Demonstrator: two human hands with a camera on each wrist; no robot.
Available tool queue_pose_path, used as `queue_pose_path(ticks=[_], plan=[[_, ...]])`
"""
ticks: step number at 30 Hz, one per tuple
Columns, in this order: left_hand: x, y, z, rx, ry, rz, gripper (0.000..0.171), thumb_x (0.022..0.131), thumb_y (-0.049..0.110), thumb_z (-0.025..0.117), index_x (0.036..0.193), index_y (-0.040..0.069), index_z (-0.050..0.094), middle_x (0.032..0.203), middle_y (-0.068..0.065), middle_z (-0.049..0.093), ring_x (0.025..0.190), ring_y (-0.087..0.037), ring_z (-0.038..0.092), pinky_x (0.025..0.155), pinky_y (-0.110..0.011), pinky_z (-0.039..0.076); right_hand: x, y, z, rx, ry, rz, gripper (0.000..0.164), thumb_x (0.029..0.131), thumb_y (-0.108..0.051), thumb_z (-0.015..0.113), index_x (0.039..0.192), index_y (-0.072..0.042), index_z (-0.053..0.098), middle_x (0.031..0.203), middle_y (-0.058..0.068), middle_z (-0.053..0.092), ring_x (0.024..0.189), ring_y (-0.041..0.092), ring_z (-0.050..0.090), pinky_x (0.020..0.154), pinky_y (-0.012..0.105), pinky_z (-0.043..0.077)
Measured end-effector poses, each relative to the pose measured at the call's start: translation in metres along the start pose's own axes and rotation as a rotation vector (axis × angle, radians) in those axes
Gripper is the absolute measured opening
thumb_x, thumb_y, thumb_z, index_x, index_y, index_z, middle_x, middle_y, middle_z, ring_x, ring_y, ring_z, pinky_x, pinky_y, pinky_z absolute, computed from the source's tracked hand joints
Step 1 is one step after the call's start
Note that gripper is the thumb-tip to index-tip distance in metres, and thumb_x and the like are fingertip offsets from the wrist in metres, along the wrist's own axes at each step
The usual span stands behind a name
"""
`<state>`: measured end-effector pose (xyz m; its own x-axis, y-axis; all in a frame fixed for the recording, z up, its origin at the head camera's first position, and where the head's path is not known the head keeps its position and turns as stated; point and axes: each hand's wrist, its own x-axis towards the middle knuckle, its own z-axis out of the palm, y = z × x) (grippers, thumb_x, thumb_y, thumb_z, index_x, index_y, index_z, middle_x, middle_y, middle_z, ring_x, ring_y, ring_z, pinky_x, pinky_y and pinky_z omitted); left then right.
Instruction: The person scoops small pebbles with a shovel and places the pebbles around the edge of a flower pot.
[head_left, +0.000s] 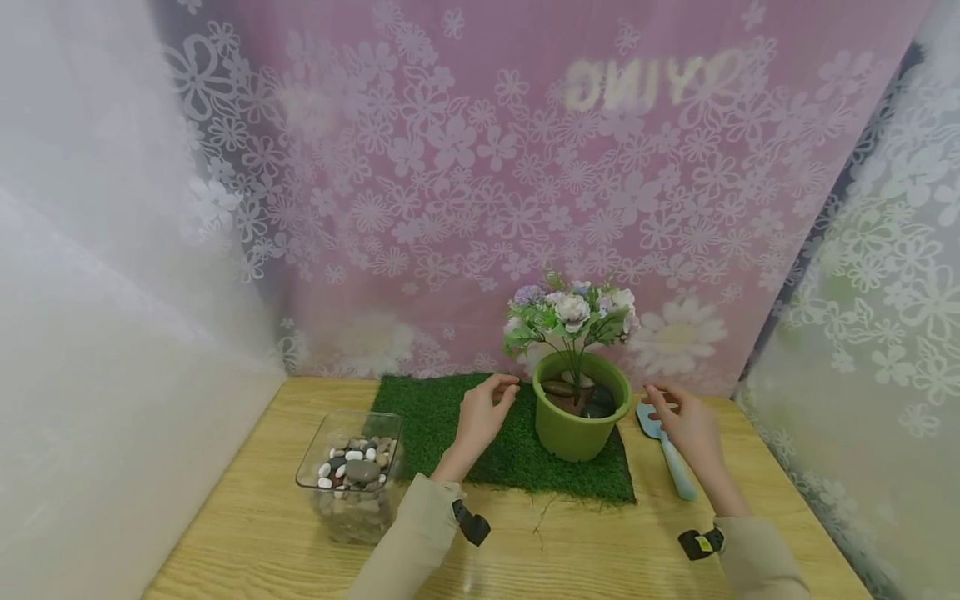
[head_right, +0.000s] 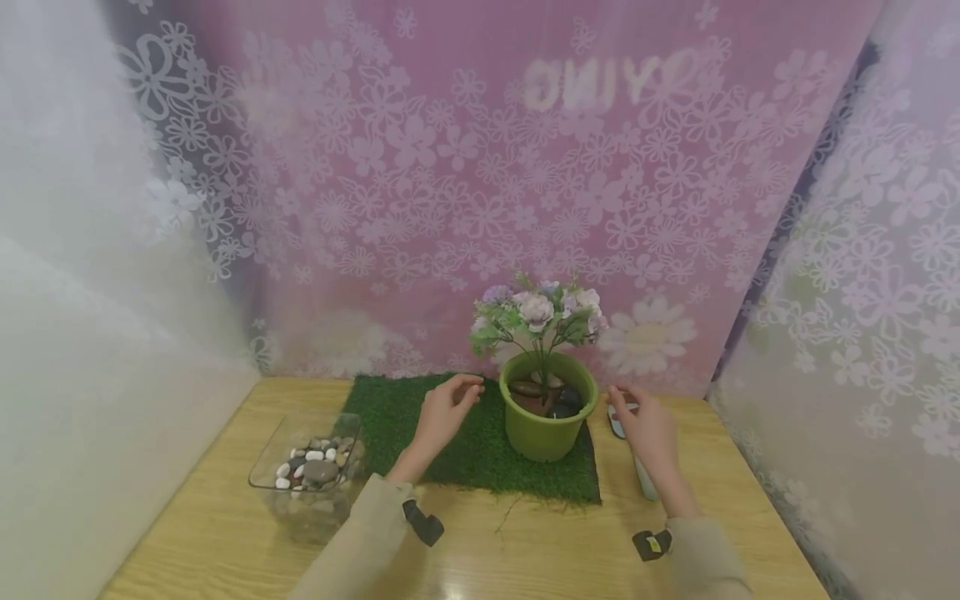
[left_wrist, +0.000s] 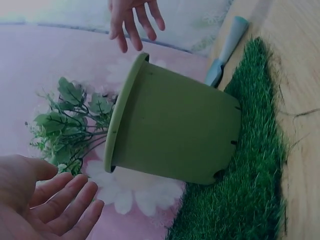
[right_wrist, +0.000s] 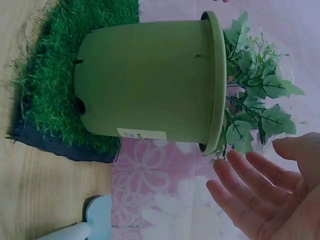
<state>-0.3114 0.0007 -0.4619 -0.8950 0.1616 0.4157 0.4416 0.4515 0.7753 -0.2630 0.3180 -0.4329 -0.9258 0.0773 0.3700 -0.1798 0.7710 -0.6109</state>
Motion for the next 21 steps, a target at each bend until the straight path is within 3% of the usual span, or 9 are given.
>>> queue_pose_path(ticks=[2, 6, 9, 13, 17, 21], plan=[[0.006, -0.002, 0.000, 0.005, 0.005, -0.004, 0.024, 0.103, 0.023, 0.061, 0.121, 0.012, 0.072, 0.101, -0.005, 0.077, 0.084, -0.017, 0.073, 0.052, -0.024, 0.048, 0.004, 0.001, -0.001, 0.017, 0.003, -0.008, 0.048, 0.107, -0.035, 0.050, 0.133, 0.004, 0.062, 0.112, 0.026, 0.072, 0.081, 0.033, 0.075, 0.058, 0.027, 0.058], [0.015, -0.005, 0.001, 0.025, -0.009, -0.020, 0.026, 0.103, 0.025, 0.060, 0.122, 0.013, 0.072, 0.105, -0.006, 0.077, 0.088, -0.018, 0.074, 0.068, -0.031, 0.058, 0.014, 0.006, -0.002, 0.091, -0.026, 0.002, 0.050, 0.108, -0.033, 0.050, 0.137, 0.008, 0.058, 0.119, 0.029, 0.068, 0.091, 0.038, 0.073, 0.063, 0.027, 0.060], [0.021, -0.007, 0.001, 0.026, -0.047, -0.033, 0.028, 0.103, 0.025, 0.060, 0.125, 0.013, 0.071, 0.112, -0.007, 0.075, 0.094, -0.020, 0.073, 0.078, -0.036, 0.059, 0.022, 0.012, -0.002, 0.168, -0.063, 0.038, 0.053, 0.108, -0.033, 0.050, 0.141, 0.008, 0.054, 0.126, 0.032, 0.064, 0.099, 0.043, 0.071, 0.068, 0.026, 0.061], [0.030, -0.009, 0.004, 0.010, -0.091, -0.054, 0.030, 0.104, 0.026, 0.060, 0.129, 0.011, 0.069, 0.118, -0.007, 0.073, 0.098, -0.022, 0.072, 0.081, -0.036, 0.059, 0.032, 0.018, 0.000, 0.274, -0.135, 0.094, 0.055, 0.107, -0.034, 0.051, 0.145, 0.007, 0.050, 0.135, 0.034, 0.057, 0.111, 0.047, 0.065, 0.075, 0.026, 0.061], [0.036, -0.010, 0.009, -0.145, -0.130, -0.151, 0.034, 0.104, 0.023, 0.059, 0.132, 0.006, 0.065, 0.118, -0.013, 0.072, 0.098, -0.027, 0.073, 0.076, -0.030, 0.060, 0.038, 0.023, 0.003, 0.386, -0.223, 0.153, 0.057, 0.108, -0.032, 0.049, 0.148, 0.009, 0.044, 0.139, 0.036, 0.052, 0.115, 0.046, 0.063, 0.081, 0.029, 0.060], [0.037, -0.008, 0.013, -0.378, -0.145, -0.297, 0.035, 0.104, 0.017, 0.059, 0.135, 0.001, 0.063, 0.121, -0.020, 0.069, 0.105, -0.035, 0.070, 0.076, -0.029, 0.061, 0.043, 0.026, 0.006, 0.468, -0.287, 0.227, 0.060, 0.109, -0.032, 0.047, 0.149, 0.011, 0.039, 0.142, 0.037, 0.049, 0.107, 0.027, 0.071, 0.085, 0.030, 0.060]])
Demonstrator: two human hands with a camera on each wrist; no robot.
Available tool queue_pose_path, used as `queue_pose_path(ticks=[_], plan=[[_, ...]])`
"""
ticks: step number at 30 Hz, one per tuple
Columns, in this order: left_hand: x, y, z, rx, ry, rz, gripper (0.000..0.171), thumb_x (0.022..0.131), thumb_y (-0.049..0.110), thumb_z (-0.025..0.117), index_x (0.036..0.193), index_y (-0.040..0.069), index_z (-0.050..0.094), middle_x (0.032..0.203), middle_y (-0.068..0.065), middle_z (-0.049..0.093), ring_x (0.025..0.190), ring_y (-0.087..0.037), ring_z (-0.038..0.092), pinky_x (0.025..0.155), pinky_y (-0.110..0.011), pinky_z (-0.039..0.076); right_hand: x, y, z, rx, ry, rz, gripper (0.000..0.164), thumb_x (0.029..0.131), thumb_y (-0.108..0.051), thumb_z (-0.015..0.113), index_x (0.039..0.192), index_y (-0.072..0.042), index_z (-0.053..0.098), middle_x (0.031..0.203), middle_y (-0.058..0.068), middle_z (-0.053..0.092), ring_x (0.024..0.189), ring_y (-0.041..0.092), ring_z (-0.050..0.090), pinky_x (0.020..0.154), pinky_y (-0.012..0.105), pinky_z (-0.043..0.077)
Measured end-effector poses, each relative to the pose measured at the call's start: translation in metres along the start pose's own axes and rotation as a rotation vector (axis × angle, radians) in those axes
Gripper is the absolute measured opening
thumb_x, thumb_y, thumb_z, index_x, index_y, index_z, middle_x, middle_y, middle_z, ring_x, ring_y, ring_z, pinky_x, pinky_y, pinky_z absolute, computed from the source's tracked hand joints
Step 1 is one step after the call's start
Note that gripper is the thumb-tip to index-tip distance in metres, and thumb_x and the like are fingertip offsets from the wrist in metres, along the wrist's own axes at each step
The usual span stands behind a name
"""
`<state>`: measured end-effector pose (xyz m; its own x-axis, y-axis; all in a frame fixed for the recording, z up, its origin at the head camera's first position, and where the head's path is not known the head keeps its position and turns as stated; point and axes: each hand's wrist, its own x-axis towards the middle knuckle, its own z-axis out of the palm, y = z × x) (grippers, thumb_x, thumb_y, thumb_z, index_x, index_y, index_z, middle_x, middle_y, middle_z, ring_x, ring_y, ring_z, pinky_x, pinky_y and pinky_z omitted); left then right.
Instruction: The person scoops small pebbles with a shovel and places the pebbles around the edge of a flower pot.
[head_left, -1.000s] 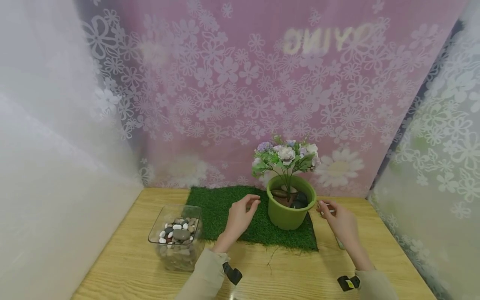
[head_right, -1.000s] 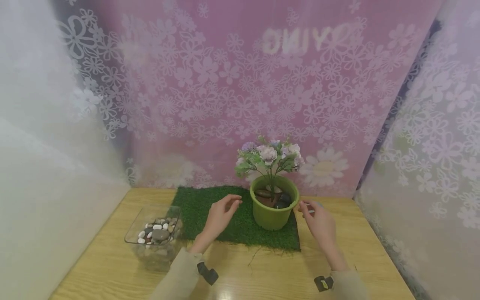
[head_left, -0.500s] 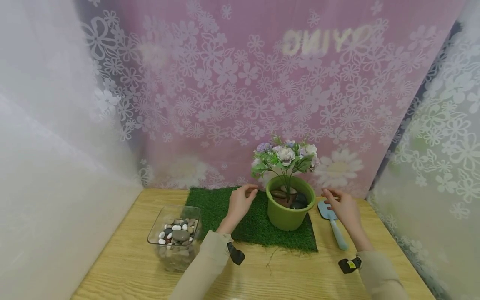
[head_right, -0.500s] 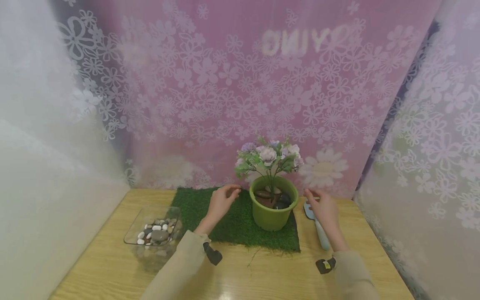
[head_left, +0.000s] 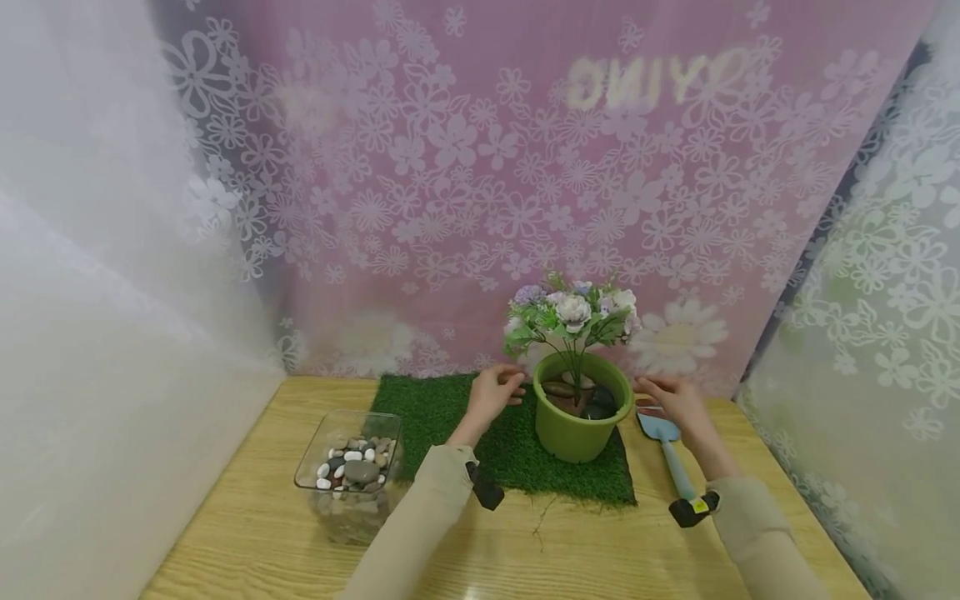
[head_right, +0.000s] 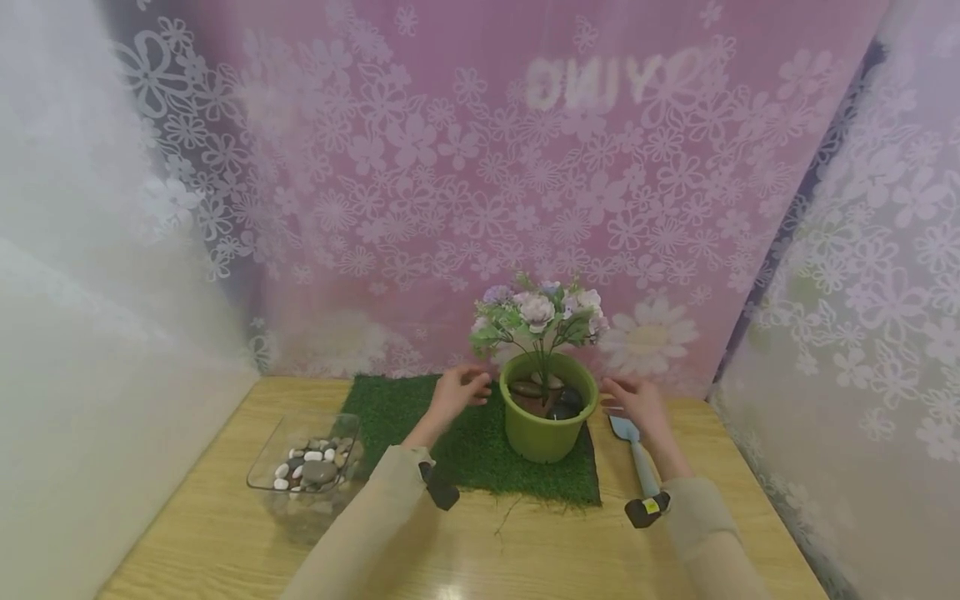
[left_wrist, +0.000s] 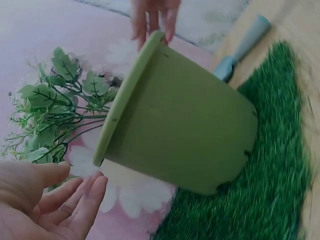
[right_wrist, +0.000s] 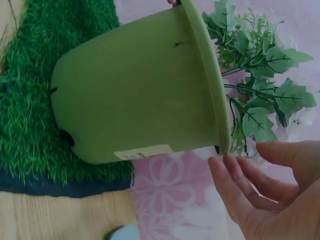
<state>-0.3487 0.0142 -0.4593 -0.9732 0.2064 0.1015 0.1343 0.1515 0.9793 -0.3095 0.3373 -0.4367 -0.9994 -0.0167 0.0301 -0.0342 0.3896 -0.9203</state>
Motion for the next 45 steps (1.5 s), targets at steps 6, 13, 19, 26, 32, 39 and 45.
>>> queue_pose_path(ticks=[6, 13, 19, 26, 32, 39, 45], plan=[[0.000, 0.003, 0.008, -0.169, -0.010, -0.117, 0.037, 0.103, 0.017, 0.061, 0.135, -0.002, 0.062, 0.123, -0.024, 0.066, 0.111, -0.038, 0.067, 0.081, -0.031, 0.061, 0.005, 0.002, 0.000, 0.123, -0.043, 0.083, 0.063, 0.107, -0.031, 0.051, 0.151, 0.013, 0.036, 0.146, 0.035, 0.045, 0.093, 0.007, 0.071, 0.087, 0.030, 0.059], [0.004, 0.007, 0.018, -0.194, -0.007, -0.160, 0.036, 0.102, 0.015, 0.062, 0.132, -0.006, 0.062, 0.118, -0.022, 0.068, 0.107, -0.035, 0.069, 0.091, -0.041, 0.058, 0.012, 0.003, -0.001, 0.231, -0.082, 0.163, 0.061, 0.106, -0.019, 0.056, 0.150, 0.016, 0.034, 0.123, 0.018, 0.064, 0.086, 0.007, 0.072, 0.085, 0.029, 0.059], [0.007, 0.004, 0.021, -0.236, 0.005, -0.199, 0.033, 0.100, 0.010, 0.064, 0.129, -0.005, 0.065, 0.117, -0.020, 0.069, 0.107, -0.032, 0.070, 0.095, -0.042, 0.056, 0.016, 0.006, -0.002, 0.268, -0.116, 0.215, 0.061, 0.105, -0.013, 0.056, 0.153, 0.013, 0.029, 0.144, 0.032, 0.048, 0.085, 0.003, 0.071, 0.086, 0.027, 0.059], [0.009, 0.001, 0.023, -0.279, 0.017, -0.238, 0.033, 0.099, 0.008, 0.065, 0.129, -0.005, 0.065, 0.117, -0.019, 0.069, 0.104, -0.028, 0.071, 0.091, -0.036, 0.058, 0.017, 0.006, -0.002, 0.290, -0.128, 0.238, 0.062, 0.105, -0.013, 0.055, 0.154, 0.012, 0.027, 0.157, 0.035, 0.027, 0.086, 0.001, 0.069, 0.092, 0.028, 0.057], [0.010, 0.003, 0.024, -0.295, 0.031, -0.259, 0.030, 0.098, 0.006, 0.065, 0.126, -0.006, 0.066, 0.115, -0.020, 0.069, 0.103, -0.030, 0.072, 0.087, -0.034, 0.060, 0.018, 0.005, -0.001, 0.287, -0.120, 0.225, 0.062, 0.104, -0.012, 0.058, 0.152, 0.014, 0.031, 0.112, -0.001, 0.067, 0.087, 0.003, 0.070, 0.093, 0.031, 0.057], [0.009, 0.004, 0.025, -0.286, 0.050, -0.260, 0.030, 0.098, 0.006, 0.065, 0.126, -0.007, 0.066, 0.115, -0.020, 0.069, 0.101, -0.029, 0.072, 0.087, -0.034, 0.060, 0.014, 0.004, 0.003, 0.266, -0.109, 0.224, 0.058, 0.104, -0.010, 0.056, 0.151, 0.014, 0.032, 0.105, -0.007, 0.068, 0.085, 0.003, 0.069, 0.090, 0.028, 0.058], [0.011, 0.004, 0.024, -0.286, 0.063, -0.237, 0.030, 0.099, 0.005, 0.064, 0.126, -0.006, 0.067, 0.117, -0.019, 0.068, 0.098, -0.025, 0.073, 0.090, -0.036, 0.059, 0.010, -0.002, 0.006, 0.222, -0.073, 0.210, 0.057, 0.105, -0.012, 0.056, 0.151, 0.013, 0.034, 0.129, 0.013, 0.061, 0.087, 0.003, 0.066, 0.087, 0.026, 0.058]])
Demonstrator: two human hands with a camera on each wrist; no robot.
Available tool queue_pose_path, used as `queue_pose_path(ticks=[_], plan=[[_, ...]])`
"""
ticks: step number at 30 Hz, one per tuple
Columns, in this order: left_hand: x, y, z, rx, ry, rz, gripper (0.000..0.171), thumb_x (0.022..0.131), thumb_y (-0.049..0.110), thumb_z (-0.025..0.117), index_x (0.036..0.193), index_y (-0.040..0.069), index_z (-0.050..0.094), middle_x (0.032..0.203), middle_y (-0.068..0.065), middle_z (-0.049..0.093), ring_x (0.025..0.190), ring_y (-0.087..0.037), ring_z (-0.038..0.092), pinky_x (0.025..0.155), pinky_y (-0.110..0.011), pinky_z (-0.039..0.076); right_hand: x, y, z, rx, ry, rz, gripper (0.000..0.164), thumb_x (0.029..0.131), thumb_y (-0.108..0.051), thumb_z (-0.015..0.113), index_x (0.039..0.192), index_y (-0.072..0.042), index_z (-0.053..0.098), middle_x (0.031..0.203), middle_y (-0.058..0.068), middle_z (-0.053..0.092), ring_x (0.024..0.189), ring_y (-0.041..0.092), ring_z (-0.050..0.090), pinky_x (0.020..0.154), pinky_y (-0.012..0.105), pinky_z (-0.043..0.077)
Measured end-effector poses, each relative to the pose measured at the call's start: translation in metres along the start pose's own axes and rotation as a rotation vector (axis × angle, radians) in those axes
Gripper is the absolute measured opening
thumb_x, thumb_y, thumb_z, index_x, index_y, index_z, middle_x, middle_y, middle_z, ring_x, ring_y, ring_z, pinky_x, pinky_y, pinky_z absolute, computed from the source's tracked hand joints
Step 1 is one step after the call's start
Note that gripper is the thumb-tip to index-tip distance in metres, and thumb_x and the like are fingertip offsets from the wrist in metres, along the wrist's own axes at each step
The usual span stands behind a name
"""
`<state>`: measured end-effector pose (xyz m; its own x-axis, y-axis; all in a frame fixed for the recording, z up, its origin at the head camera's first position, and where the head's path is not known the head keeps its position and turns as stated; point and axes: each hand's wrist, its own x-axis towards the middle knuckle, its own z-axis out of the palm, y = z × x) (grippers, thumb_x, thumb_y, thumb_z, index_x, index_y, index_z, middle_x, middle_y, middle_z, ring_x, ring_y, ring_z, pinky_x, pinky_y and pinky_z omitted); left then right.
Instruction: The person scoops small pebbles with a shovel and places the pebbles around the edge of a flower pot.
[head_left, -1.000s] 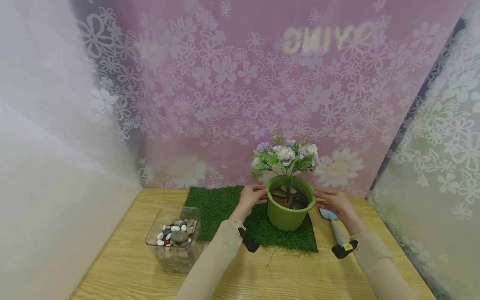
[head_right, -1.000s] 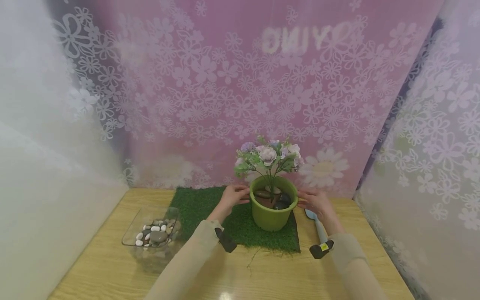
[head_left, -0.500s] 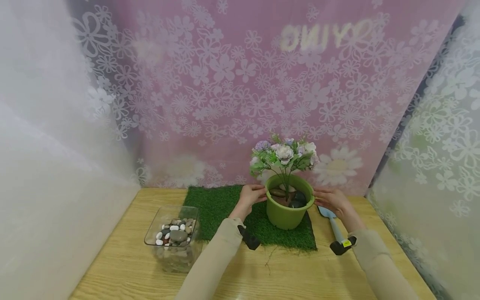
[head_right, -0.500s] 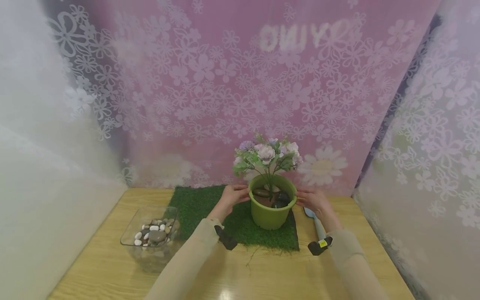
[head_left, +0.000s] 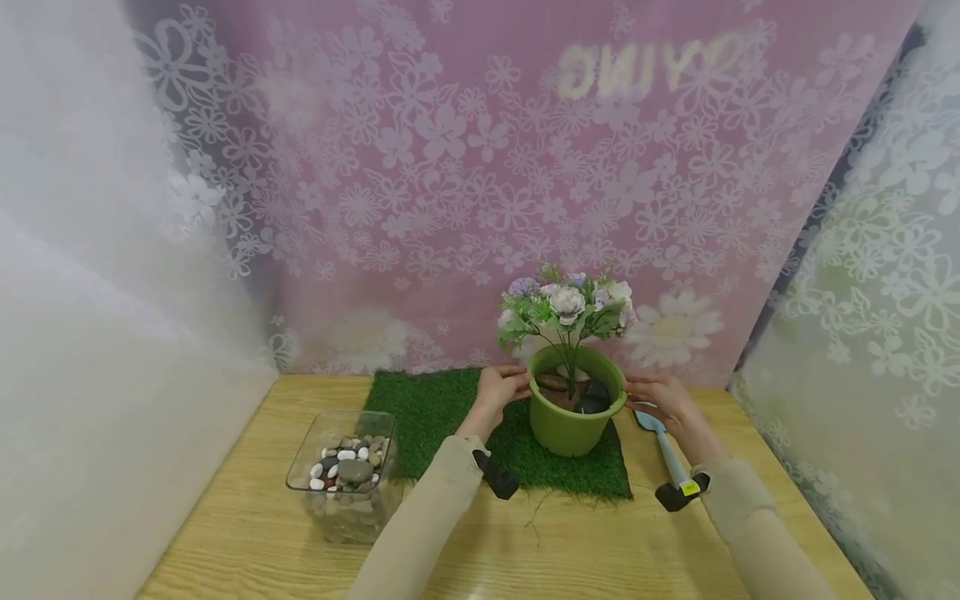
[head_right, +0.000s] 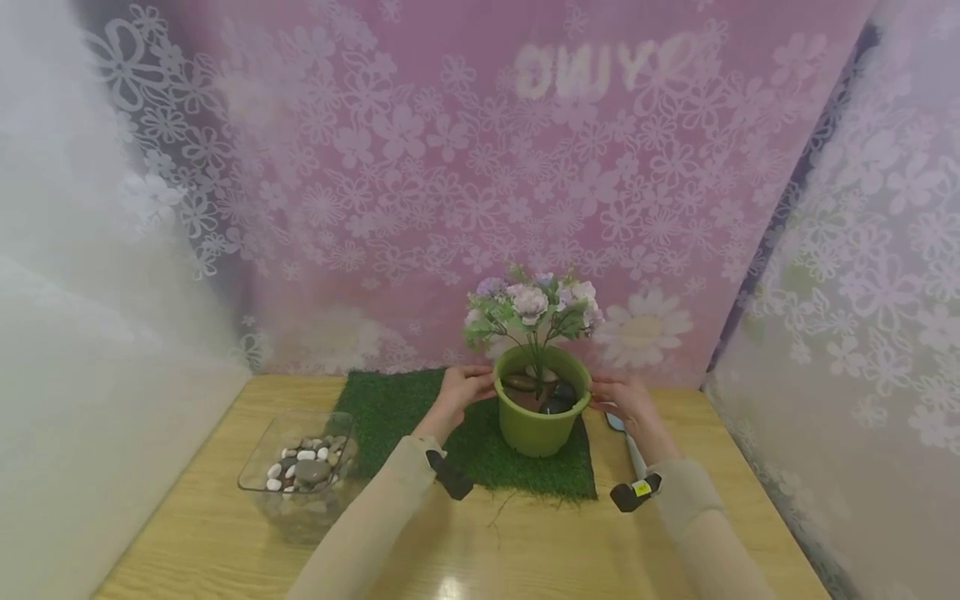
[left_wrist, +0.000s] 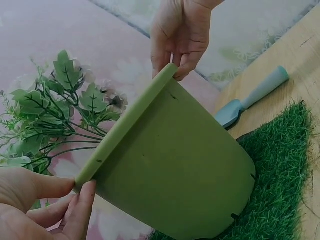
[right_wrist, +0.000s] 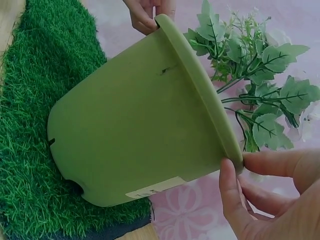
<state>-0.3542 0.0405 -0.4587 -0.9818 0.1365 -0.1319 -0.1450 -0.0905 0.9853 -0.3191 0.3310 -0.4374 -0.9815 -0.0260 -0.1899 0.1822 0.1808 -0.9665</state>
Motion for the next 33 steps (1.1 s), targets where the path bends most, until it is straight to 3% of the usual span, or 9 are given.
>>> queue_pose_path(ticks=[2, 6, 13, 17, 20, 24, 26, 29, 33], plan=[[0.000, 0.003, 0.000, 0.001, -0.002, 0.007, 0.030, 0.098, 0.005, 0.065, 0.127, -0.005, 0.067, 0.118, -0.019, 0.068, 0.099, -0.026, 0.072, 0.090, -0.036, 0.058, -0.002, -0.003, 0.001, 0.009, 0.009, 0.001, 0.058, 0.104, -0.012, 0.056, 0.152, 0.013, 0.033, 0.127, 0.013, 0.061, 0.087, 0.004, 0.065, 0.086, 0.026, 0.058], [-0.005, 0.011, -0.003, 0.003, -0.010, 0.034, 0.031, 0.099, 0.007, 0.065, 0.128, -0.004, 0.067, 0.120, -0.018, 0.068, 0.102, -0.026, 0.072, 0.091, -0.037, 0.058, -0.005, -0.011, 0.003, 0.053, 0.030, 0.002, 0.060, 0.103, -0.012, 0.058, 0.151, 0.013, 0.033, 0.115, -0.001, 0.060, 0.085, 0.005, 0.064, 0.087, 0.025, 0.058], [-0.013, 0.024, -0.009, 0.019, -0.009, 0.065, 0.029, 0.099, 0.007, 0.063, 0.126, -0.004, 0.068, 0.120, -0.016, 0.068, 0.099, -0.023, 0.072, 0.086, -0.031, 0.059, -0.009, -0.024, 0.009, 0.108, 0.042, 0.017, 0.062, 0.102, -0.014, 0.062, 0.153, 0.009, 0.035, 0.118, 0.000, 0.055, 0.086, 0.006, 0.064, 0.098, 0.032, 0.054], [-0.013, 0.025, -0.012, 0.007, 0.005, 0.050, 0.031, 0.099, 0.009, 0.064, 0.128, -0.003, 0.067, 0.122, -0.016, 0.068, 0.101, -0.024, 0.071, 0.089, -0.032, 0.059, -0.010, -0.028, 0.014, 0.116, 0.029, 0.016, 0.061, 0.102, -0.012, 0.061, 0.153, 0.009, 0.035, 0.133, 0.014, 0.054, 0.087, 0.006, 0.064, 0.092, 0.028, 0.056], [-0.013, 0.025, -0.015, 0.013, 0.019, 0.054, 0.032, 0.099, 0.010, 0.065, 0.128, -0.002, 0.067, 0.122, -0.016, 0.068, 0.101, -0.024, 0.071, 0.090, -0.034, 0.058, -0.010, -0.029, 0.019, 0.117, 0.023, 0.008, 0.059, 0.102, -0.011, 0.060, 0.152, 0.010, 0.035, 0.150, 0.026, 0.042, 0.088, 0.007, 0.064, 0.088, 0.026, 0.057], [-0.015, 0.026, -0.019, 0.027, 0.054, 0.054, 0.029, 0.099, 0.010, 0.065, 0.126, -0.001, 0.069, 0.119, -0.015, 0.070, 0.097, -0.022, 0.072, 0.087, -0.033, 0.059, -0.009, -0.031, 0.025, 0.114, 0.021, -0.006, 0.059, 0.103, -0.011, 0.059, 0.151, 0.011, 0.035, 0.158, 0.028, 0.032, 0.088, 0.006, 0.065, 0.088, 0.026, 0.058], [-0.017, 0.027, -0.021, 0.023, 0.075, 0.047, 0.028, 0.099, 0.011, 0.065, 0.125, -0.001, 0.070, 0.117, -0.015, 0.070, 0.097, -0.021, 0.071, 0.086, -0.032, 0.059, -0.008, -0.031, 0.029, 0.111, 0.023, -0.014, 0.057, 0.103, -0.011, 0.059, 0.151, 0.010, 0.036, 0.158, 0.028, 0.033, 0.087, 0.005, 0.065, 0.089, 0.027, 0.057], [-0.019, 0.027, -0.024, 0.009, 0.095, 0.046, 0.027, 0.099, 0.011, 0.064, 0.123, -0.001, 0.070, 0.117, -0.016, 0.069, 0.097, -0.022, 0.071, 0.089, -0.035, 0.059, -0.009, -0.033, 0.034, 0.117, 0.023, -0.021, 0.057, 0.103, -0.011, 0.059, 0.151, 0.010, 0.037, 0.148, 0.027, 0.044, 0.087, 0.006, 0.064, 0.089, 0.026, 0.057], [-0.023, 0.029, -0.029, 0.002, 0.120, 0.055, 0.027, 0.100, 0.011, 0.064, 0.123, -0.001, 0.070, 0.119, -0.017, 0.068, 0.097, -0.022, 0.070, 0.089, -0.035, 0.059, -0.010, -0.034, 0.039, 0.120, 0.012, -0.029, 0.057, 0.102, -0.011, 0.059, 0.151, 0.009, 0.038, 0.130, 0.010, 0.055, 0.087, 0.007, 0.064, 0.090, 0.026, 0.057]])
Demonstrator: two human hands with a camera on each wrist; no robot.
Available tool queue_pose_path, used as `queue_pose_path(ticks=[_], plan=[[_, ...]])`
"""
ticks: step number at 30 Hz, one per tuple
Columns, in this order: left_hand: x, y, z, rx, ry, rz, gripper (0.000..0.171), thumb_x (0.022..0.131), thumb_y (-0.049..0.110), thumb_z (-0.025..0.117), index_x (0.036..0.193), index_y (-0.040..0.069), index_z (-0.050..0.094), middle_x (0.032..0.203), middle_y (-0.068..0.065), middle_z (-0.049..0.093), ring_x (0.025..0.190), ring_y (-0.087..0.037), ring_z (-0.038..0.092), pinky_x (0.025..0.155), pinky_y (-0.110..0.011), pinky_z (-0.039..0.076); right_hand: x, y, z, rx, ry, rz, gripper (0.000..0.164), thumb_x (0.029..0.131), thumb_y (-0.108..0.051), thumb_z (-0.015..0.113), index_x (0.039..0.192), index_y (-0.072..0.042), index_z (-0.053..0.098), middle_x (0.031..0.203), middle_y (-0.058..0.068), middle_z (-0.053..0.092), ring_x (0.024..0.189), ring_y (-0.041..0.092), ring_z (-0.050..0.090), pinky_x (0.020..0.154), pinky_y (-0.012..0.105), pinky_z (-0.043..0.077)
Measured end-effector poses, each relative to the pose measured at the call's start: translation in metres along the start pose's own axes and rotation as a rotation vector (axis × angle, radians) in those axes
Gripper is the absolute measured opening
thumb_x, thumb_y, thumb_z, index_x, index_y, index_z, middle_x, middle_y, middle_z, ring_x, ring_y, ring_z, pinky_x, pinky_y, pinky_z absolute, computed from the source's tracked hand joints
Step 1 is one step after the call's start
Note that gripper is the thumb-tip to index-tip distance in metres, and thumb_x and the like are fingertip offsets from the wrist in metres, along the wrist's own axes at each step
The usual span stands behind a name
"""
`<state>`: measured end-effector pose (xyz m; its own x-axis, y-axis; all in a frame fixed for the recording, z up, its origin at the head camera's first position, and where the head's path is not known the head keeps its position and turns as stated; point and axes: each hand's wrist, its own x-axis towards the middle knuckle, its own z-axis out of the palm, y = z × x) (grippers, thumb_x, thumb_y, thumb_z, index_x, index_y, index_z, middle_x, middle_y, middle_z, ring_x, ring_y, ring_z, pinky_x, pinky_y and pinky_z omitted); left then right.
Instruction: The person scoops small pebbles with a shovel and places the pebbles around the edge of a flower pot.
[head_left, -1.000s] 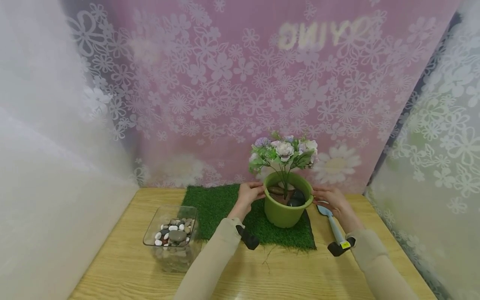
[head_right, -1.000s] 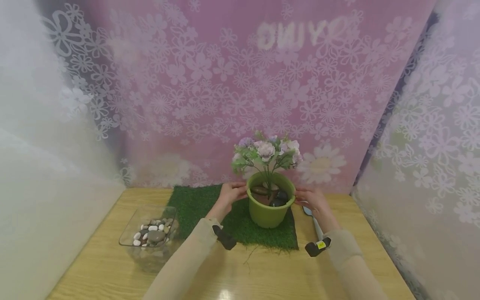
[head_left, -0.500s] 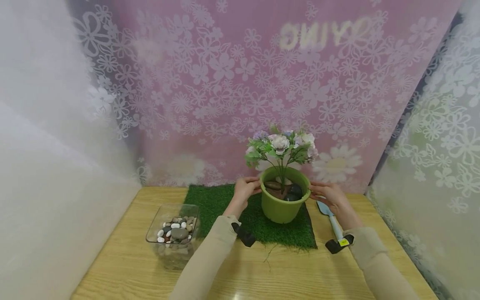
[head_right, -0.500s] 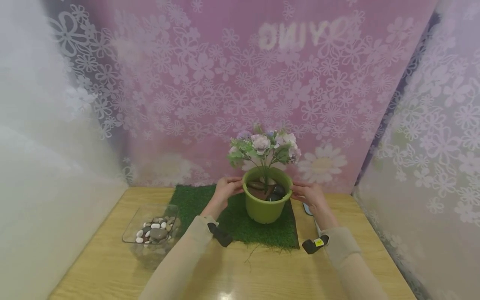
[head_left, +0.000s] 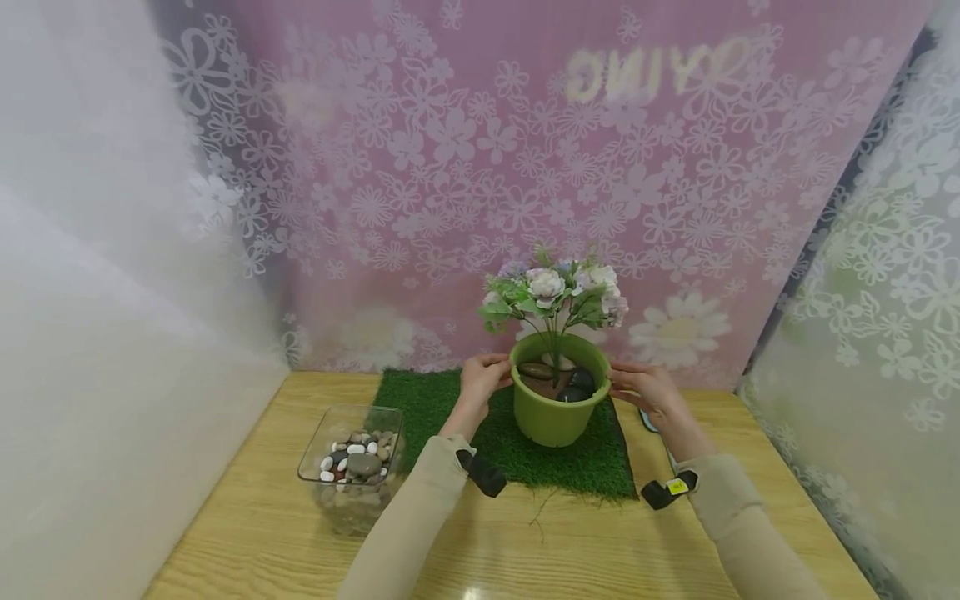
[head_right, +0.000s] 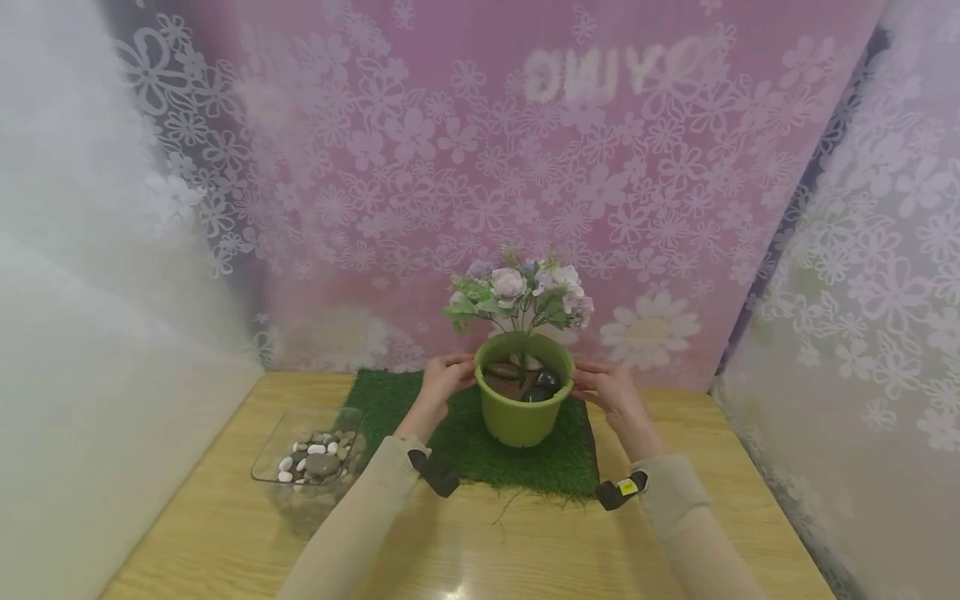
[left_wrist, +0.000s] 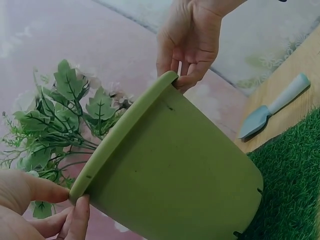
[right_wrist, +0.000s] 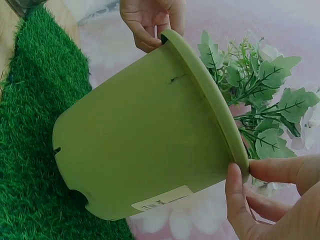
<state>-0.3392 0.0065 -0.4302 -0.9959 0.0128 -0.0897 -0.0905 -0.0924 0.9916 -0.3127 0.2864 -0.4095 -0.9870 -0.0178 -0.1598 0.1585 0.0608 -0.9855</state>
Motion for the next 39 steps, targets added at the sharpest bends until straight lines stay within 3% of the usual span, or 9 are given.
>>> queue_pose_path(ticks=[6, 11, 14, 16, 18, 21, 30, 34, 39], plan=[[-0.003, 0.002, -0.008, 0.009, 0.036, 0.004, 0.027, 0.100, 0.011, 0.063, 0.123, -0.001, 0.071, 0.119, -0.017, 0.069, 0.092, -0.019, 0.069, 0.085, -0.031, 0.059, 0.000, 0.000, 0.009, 0.019, -0.024, -0.018, 0.057, 0.102, -0.011, 0.060, 0.151, 0.010, 0.038, 0.115, 0.000, 0.062, 0.088, 0.009, 0.065, 0.088, 0.025, 0.057], [-0.003, 0.001, -0.016, 0.001, 0.046, 0.012, 0.028, 0.100, 0.011, 0.063, 0.125, -0.001, 0.070, 0.122, -0.018, 0.068, 0.092, -0.019, 0.070, 0.090, -0.036, 0.058, 0.002, -0.002, 0.019, 0.059, -0.029, 0.003, 0.059, 0.102, -0.009, 0.060, 0.151, 0.011, 0.036, 0.140, 0.026, 0.051, 0.085, 0.006, 0.066, 0.085, 0.024, 0.058], [-0.003, 0.000, -0.021, -0.008, 0.056, 0.015, 0.028, 0.101, 0.012, 0.063, 0.125, -0.001, 0.070, 0.124, -0.018, 0.068, 0.095, -0.019, 0.071, 0.090, -0.037, 0.058, 0.004, -0.002, 0.025, 0.044, -0.037, 0.005, 0.057, 0.102, -0.010, 0.060, 0.151, 0.010, 0.038, 0.150, 0.028, 0.043, 0.086, 0.004, 0.067, 0.089, 0.027, 0.057], [-0.002, -0.001, -0.024, -0.012, 0.062, 0.016, 0.027, 0.101, 0.012, 0.062, 0.124, -0.001, 0.070, 0.124, -0.017, 0.068, 0.096, -0.020, 0.071, 0.090, -0.037, 0.058, 0.006, 0.000, 0.028, 0.038, -0.041, 0.004, 0.056, 0.102, -0.010, 0.060, 0.150, 0.010, 0.039, 0.142, 0.026, 0.052, 0.085, 0.004, 0.066, 0.092, 0.029, 0.057], [-0.003, -0.001, -0.027, -0.019, 0.069, 0.014, 0.027, 0.101, 0.013, 0.063, 0.123, 0.000, 0.071, 0.123, -0.017, 0.068, 0.096, -0.020, 0.070, 0.090, -0.037, 0.058, 0.007, 0.001, 0.031, 0.031, -0.038, -0.002, 0.055, 0.102, -0.010, 0.060, 0.150, 0.010, 0.040, 0.127, 0.014, 0.061, 0.085, 0.005, 0.066, 0.094, 0.030, 0.056], [-0.002, -0.001, -0.030, -0.016, 0.083, 0.017, 0.027, 0.101, 0.013, 0.062, 0.123, 0.000, 0.071, 0.120, -0.017, 0.068, 0.094, -0.019, 0.069, 0.088, -0.034, 0.058, 0.011, 0.003, 0.036, 0.025, -0.028, -0.003, 0.052, 0.102, -0.009, 0.060, 0.149, 0.008, 0.043, 0.113, 0.000, 0.062, 0.083, 0.007, 0.064, 0.094, 0.031, 0.056], [-0.001, -0.004, -0.039, -0.040, 0.140, 0.017, 0.028, 0.101, 0.014, 0.062, 0.123, -0.001, 0.071, 0.117, -0.016, 0.069, 0.097, -0.020, 0.068, 0.085, -0.032, 0.058, 0.014, 0.005, 0.050, 0.039, -0.029, -0.008, 0.054, 0.102, -0.009, 0.060, 0.150, 0.008, 0.042, 0.121, 0.006, 0.060, 0.083, 0.006, 0.064, 0.089, 0.028, 0.058], [-0.002, -0.004, -0.043, -0.042, 0.155, 0.036, 0.026, 0.101, 0.014, 0.062, 0.120, 0.000, 0.072, 0.114, -0.016, 0.070, 0.098, -0.023, 0.069, 0.088, -0.037, 0.058, 0.016, 0.007, 0.054, 0.044, -0.038, -0.007, 0.055, 0.102, -0.010, 0.060, 0.151, 0.007, 0.041, 0.123, 0.005, 0.058, 0.086, 0.006, 0.064, 0.095, 0.031, 0.056], [-0.003, -0.002, -0.046, -0.060, 0.187, 0.037, 0.025, 0.100, 0.013, 0.061, 0.117, 0.000, 0.073, 0.107, -0.012, 0.070, 0.090, -0.018, 0.067, 0.084, -0.034, 0.057, 0.022, 0.008, 0.060, 0.046, -0.041, -0.001, 0.054, 0.102, -0.011, 0.060, 0.151, 0.005, 0.042, 0.129, 0.010, 0.056, 0.090, 0.008, 0.064, 0.098, 0.033, 0.054]])
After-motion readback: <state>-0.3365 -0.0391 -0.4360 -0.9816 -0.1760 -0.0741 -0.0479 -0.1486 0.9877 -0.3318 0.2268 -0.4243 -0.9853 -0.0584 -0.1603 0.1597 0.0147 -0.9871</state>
